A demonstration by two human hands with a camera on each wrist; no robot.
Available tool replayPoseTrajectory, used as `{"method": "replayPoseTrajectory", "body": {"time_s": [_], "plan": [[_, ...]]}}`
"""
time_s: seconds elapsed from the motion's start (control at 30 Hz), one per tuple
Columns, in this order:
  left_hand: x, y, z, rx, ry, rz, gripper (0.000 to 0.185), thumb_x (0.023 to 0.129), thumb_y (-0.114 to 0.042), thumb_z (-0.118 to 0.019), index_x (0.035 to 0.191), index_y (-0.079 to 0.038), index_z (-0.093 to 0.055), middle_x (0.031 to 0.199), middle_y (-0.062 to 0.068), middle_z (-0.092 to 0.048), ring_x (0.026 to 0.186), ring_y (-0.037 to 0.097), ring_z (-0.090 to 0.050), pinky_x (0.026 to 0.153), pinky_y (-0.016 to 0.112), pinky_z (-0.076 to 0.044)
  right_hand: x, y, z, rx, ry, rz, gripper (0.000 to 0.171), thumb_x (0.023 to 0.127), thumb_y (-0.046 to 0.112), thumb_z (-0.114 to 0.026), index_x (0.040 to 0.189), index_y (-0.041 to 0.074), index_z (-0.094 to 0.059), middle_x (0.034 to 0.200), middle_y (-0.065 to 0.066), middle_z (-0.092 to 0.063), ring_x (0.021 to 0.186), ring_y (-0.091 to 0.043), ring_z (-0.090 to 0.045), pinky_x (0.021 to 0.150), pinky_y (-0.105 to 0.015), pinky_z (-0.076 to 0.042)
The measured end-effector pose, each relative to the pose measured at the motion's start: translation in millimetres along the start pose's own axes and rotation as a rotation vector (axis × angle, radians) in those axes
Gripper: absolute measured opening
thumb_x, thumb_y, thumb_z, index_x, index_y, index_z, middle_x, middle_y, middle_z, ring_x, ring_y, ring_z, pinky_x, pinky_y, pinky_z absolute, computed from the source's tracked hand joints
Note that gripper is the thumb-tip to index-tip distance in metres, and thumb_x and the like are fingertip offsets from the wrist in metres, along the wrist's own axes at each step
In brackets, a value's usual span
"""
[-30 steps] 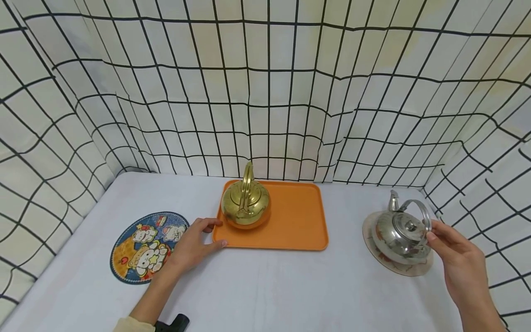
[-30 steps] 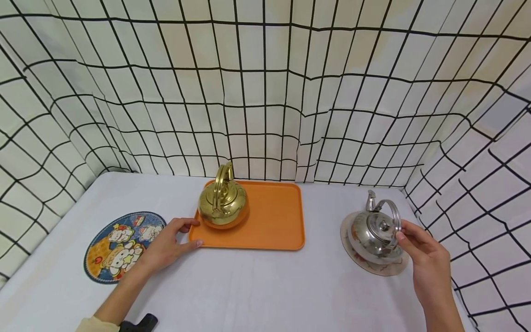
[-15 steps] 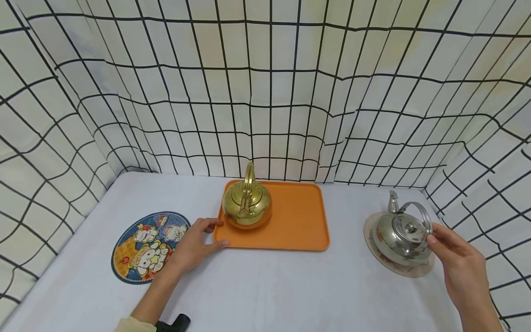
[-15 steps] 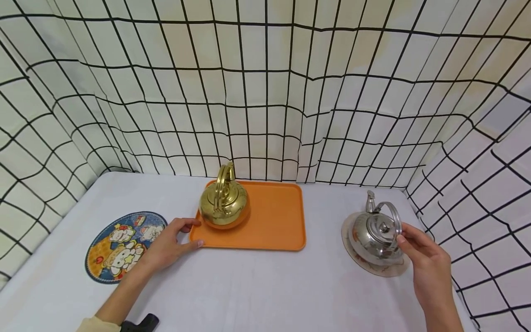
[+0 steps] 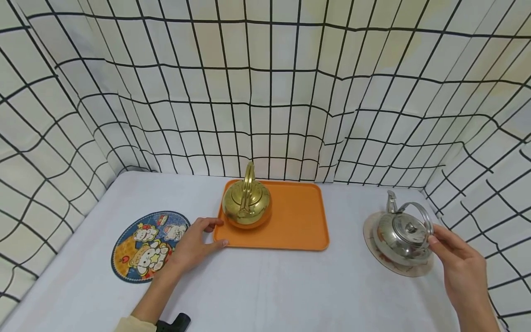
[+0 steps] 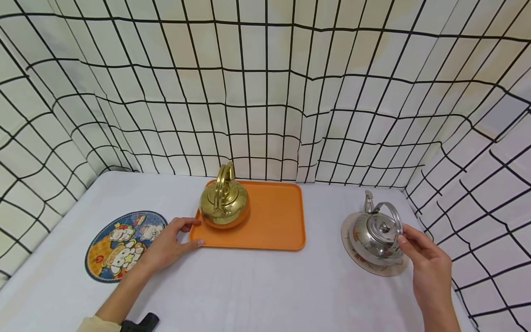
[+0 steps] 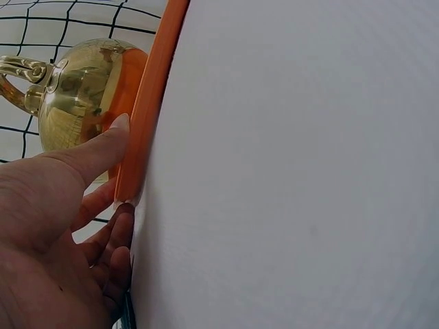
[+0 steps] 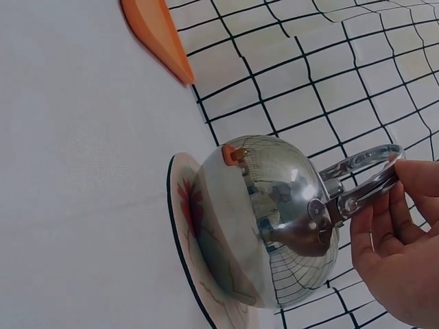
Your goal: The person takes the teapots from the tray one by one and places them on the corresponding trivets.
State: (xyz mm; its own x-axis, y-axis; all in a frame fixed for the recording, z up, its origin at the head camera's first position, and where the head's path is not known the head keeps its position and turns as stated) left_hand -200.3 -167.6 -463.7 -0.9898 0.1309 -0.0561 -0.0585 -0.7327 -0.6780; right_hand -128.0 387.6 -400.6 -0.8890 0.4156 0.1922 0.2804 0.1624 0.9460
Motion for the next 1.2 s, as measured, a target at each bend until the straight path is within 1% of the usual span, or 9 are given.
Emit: {"method": "replayPoseTrajectory", "body": {"time_s": [0.17, 0.37, 0.57, 0.63, 0.8, 0.87, 1.0, 1.1, 1.2], "plan": [[-0.5, 0.0, 0.4, -0.004, 0.004, 0.015, 0.055, 0.092, -0.032, -0.08, 0.14, -0.012, -0.062, 0.137, 0.014, -0.061, 0.126, 0.034, -0.057, 0.106, 0.054, -0.05, -1, -1, 0, -0.012, -0.021, -0.025, 0.035, 0.095, -0.013, -0.063, 0.128, -0.003, -0.071, 0.102, 0.003, -0.078, 0.096, -0.006, -0.071, 0.089, -0.012, -0.056], [-1.0, 1.7, 0.9, -0.011, 0.008, 0.028, 0.056, 0.093, -0.034, -0.08, 0.14, -0.012, -0.061, 0.136, 0.014, -0.061, 0.127, 0.034, -0.057, 0.106, 0.055, -0.049, -1, -2, 0, -0.006, -0.008, -0.041, 0.034, 0.097, -0.011, -0.063, 0.129, -0.001, -0.071, 0.102, 0.003, -0.076, 0.098, -0.005, -0.069, 0.09, -0.012, -0.056], [-1.1, 2.7, 0.0, -0.019, 0.003, 0.008, 0.055, 0.093, -0.033, -0.08, 0.14, -0.012, -0.061, 0.136, 0.013, -0.061, 0.126, 0.034, -0.057, 0.106, 0.055, -0.049, -1, -1, 1, -0.071, 0.002, -0.07, 0.031, 0.1, -0.002, -0.064, 0.129, 0.003, -0.071, 0.112, 0.008, -0.076, 0.105, -0.002, -0.068, 0.09, -0.009, -0.054], [-1.1, 2.5, -0.1, -0.022, 0.001, 0.0, 0.055, 0.093, -0.032, -0.08, 0.14, -0.011, -0.061, 0.136, 0.013, -0.061, 0.126, 0.034, -0.057, 0.106, 0.055, -0.049, -2, 2, 0, -0.095, -0.037, -0.065, 0.03, 0.1, -0.001, -0.063, 0.129, 0.002, -0.07, 0.114, 0.008, -0.075, 0.106, -0.002, -0.068, 0.089, -0.009, -0.054], [-1.1, 1.3, -0.2, -0.018, -0.003, 0.002, 0.055, 0.093, -0.033, -0.08, 0.14, -0.012, -0.062, 0.135, 0.013, -0.061, 0.126, 0.034, -0.057, 0.106, 0.054, -0.05, -2, 15, -5, -0.209, -0.241, -0.048, 0.027, 0.1, 0.003, -0.066, 0.127, 0.006, -0.069, 0.115, 0.006, -0.071, 0.107, -0.005, -0.064, 0.087, -0.007, -0.053], [-1.2, 0.4, -0.3, -0.014, -0.002, 0.001, 0.055, 0.093, -0.034, -0.08, 0.14, -0.012, -0.062, 0.135, 0.013, -0.061, 0.126, 0.034, -0.057, 0.106, 0.054, -0.05, -2, 20, -9, -0.262, -0.297, -0.043, 0.026, 0.1, 0.006, -0.067, 0.126, 0.008, -0.069, 0.114, 0.007, -0.069, 0.108, -0.006, -0.062, 0.088, -0.005, -0.05], [-1.5, -0.8, 0.3, -0.015, -0.005, -0.006, 0.055, 0.093, -0.033, -0.08, 0.14, -0.011, -0.062, 0.135, 0.014, -0.062, 0.125, 0.035, -0.058, 0.105, 0.054, -0.05, -3, 29, -18, -0.345, -0.319, 0.031, 0.023, 0.1, 0.005, -0.067, 0.123, 0.008, -0.071, 0.111, 0.009, -0.067, 0.107, -0.006, -0.059, 0.088, -0.004, -0.047], [-2.0, -1.0, 0.7, -0.01, -0.005, -0.01, 0.055, 0.093, -0.033, -0.08, 0.14, -0.01, -0.062, 0.135, 0.014, -0.062, 0.125, 0.034, -0.058, 0.105, 0.054, -0.05, -3, 35, -26, -0.395, -0.297, 0.148, 0.022, 0.098, -0.001, -0.066, 0.119, 0.002, -0.071, 0.107, 0.008, -0.067, 0.104, -0.006, -0.06, 0.085, -0.004, -0.049], [-2.6, -1.4, 1.2, -0.003, -0.008, -0.013, 0.054, 0.093, -0.032, -0.08, 0.139, -0.01, -0.062, 0.135, 0.014, -0.062, 0.124, 0.034, -0.059, 0.105, 0.054, -0.051, -5, 39, -37, -0.487, -0.249, 0.274, 0.021, 0.097, -0.006, -0.066, 0.117, -0.004, -0.07, 0.103, 0.011, -0.067, 0.1, -0.006, -0.061, 0.081, -0.005, -0.05]]}}
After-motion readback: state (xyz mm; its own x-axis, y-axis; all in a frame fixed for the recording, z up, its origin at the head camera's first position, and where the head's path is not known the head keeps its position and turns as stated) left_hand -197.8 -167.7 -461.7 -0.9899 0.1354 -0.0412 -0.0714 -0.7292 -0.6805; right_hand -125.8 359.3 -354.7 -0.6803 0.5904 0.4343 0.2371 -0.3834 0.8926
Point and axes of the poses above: each hand's wrist, its own x-axis towards the middle knuckle, its own z-axis out of the back of the hand, y = z × x, the point moved 5 cm from there along x, towards the middle knuckle
